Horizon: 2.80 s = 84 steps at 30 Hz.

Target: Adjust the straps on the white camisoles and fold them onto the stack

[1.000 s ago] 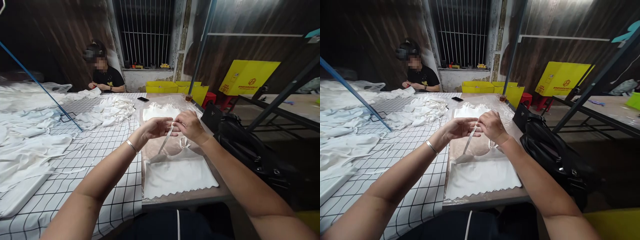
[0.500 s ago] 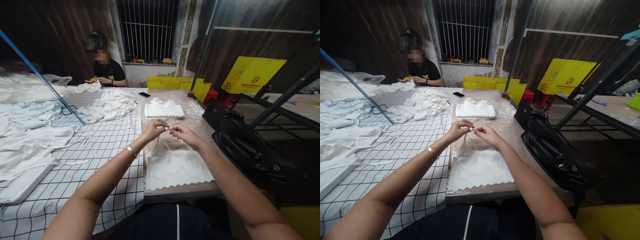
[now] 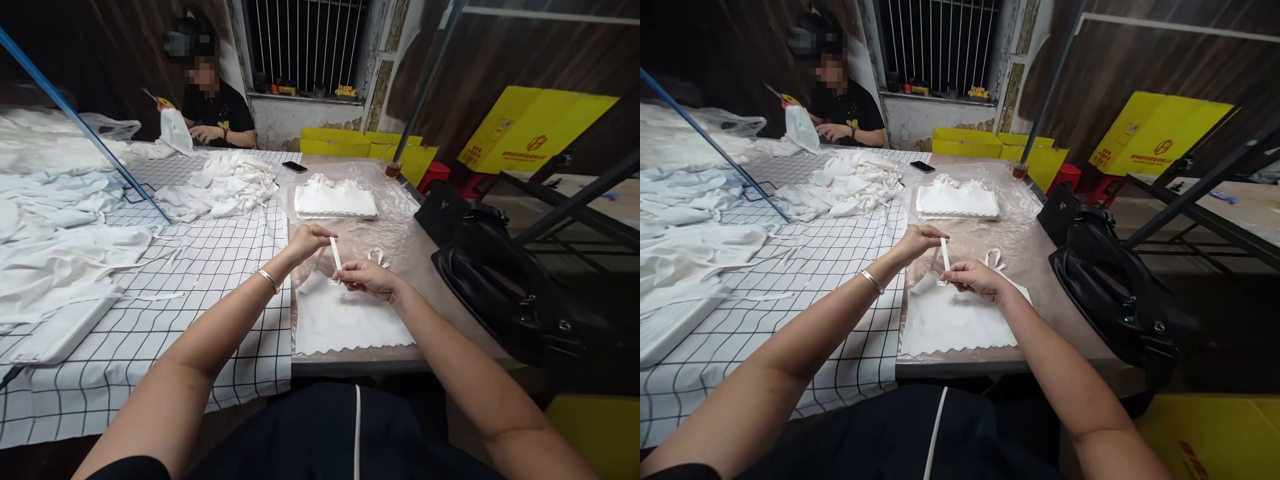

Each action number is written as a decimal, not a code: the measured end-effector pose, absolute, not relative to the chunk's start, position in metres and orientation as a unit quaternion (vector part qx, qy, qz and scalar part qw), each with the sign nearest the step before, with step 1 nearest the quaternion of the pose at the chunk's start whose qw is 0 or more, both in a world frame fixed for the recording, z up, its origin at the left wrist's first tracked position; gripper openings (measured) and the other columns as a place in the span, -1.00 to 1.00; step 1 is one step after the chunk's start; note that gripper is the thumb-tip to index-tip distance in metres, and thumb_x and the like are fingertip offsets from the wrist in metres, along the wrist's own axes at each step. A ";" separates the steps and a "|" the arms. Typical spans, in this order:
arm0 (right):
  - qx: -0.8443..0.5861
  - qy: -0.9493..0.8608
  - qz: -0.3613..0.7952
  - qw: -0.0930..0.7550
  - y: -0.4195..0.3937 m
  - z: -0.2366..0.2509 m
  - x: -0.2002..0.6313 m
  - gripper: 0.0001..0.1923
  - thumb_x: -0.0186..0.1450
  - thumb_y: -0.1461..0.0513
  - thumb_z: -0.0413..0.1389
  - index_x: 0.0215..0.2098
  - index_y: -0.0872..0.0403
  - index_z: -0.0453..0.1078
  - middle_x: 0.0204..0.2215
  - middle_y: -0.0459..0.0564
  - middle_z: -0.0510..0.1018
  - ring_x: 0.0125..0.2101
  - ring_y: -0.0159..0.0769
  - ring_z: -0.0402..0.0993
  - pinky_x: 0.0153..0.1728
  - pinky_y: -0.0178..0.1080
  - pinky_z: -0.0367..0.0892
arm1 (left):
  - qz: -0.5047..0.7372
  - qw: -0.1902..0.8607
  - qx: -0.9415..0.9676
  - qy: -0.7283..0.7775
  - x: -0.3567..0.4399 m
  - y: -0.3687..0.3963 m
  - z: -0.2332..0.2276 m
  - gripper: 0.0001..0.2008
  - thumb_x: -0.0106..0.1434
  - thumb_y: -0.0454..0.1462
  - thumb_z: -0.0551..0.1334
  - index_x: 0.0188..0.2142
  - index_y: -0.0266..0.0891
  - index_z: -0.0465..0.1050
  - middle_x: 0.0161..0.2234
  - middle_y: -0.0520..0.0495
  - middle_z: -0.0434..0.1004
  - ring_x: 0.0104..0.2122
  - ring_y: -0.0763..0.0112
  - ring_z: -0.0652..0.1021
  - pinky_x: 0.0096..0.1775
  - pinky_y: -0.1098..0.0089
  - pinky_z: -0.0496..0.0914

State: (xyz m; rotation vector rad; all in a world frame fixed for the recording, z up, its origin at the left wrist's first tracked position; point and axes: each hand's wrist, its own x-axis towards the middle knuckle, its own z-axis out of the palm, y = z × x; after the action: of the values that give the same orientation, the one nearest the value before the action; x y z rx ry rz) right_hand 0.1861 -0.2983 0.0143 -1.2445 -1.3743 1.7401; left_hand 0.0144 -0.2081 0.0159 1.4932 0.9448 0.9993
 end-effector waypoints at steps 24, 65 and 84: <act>-0.540 -0.395 0.631 0.393 -0.304 -0.005 0.203 -0.65 -0.16 0.17 0.42 -0.47 0.13 0.44 -0.52 -0.09 0.49 -0.55 -0.49 0.29 -0.60 -0.40 0.06 | 0.092 0.184 0.828 0.522 0.013 -0.318 -0.030 -0.73 0.17 -0.10 0.31 -0.26 -0.26 0.44 -0.22 -0.21 0.53 -0.08 -0.02 0.43 -0.05 0.05 0.16; -0.568 -0.658 0.417 0.265 -0.318 -0.022 0.181 -0.90 0.00 0.22 0.18 -0.59 0.09 0.39 -0.56 -0.14 0.38 -0.46 -0.36 0.26 -0.39 -0.28 0.12 | 0.235 0.365 0.709 0.556 0.011 -0.327 -0.036 -0.83 0.18 -0.23 0.25 -0.47 -0.23 0.56 -0.36 -0.06 0.58 -0.27 0.24 0.51 0.03 0.03 0.13; -0.586 -0.454 0.636 0.214 -0.179 0.002 0.110 -0.83 0.22 0.48 -0.01 -0.41 0.11 0.25 -0.56 -0.02 0.52 -0.52 -0.38 0.47 -0.39 -0.32 0.42 | 0.081 0.027 0.938 0.337 -0.022 -0.399 -0.078 -0.24 0.30 0.22 -0.17 0.34 -0.11 0.04 0.33 -0.14 0.08 0.31 -0.01 0.08 0.26 -0.08 -0.17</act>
State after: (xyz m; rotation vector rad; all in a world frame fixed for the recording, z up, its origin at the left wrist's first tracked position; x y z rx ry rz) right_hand 0.1103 -0.1791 0.0019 -1.6265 -1.2611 1.7641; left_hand -0.0222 -0.3994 -0.0782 2.8969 1.0404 0.2508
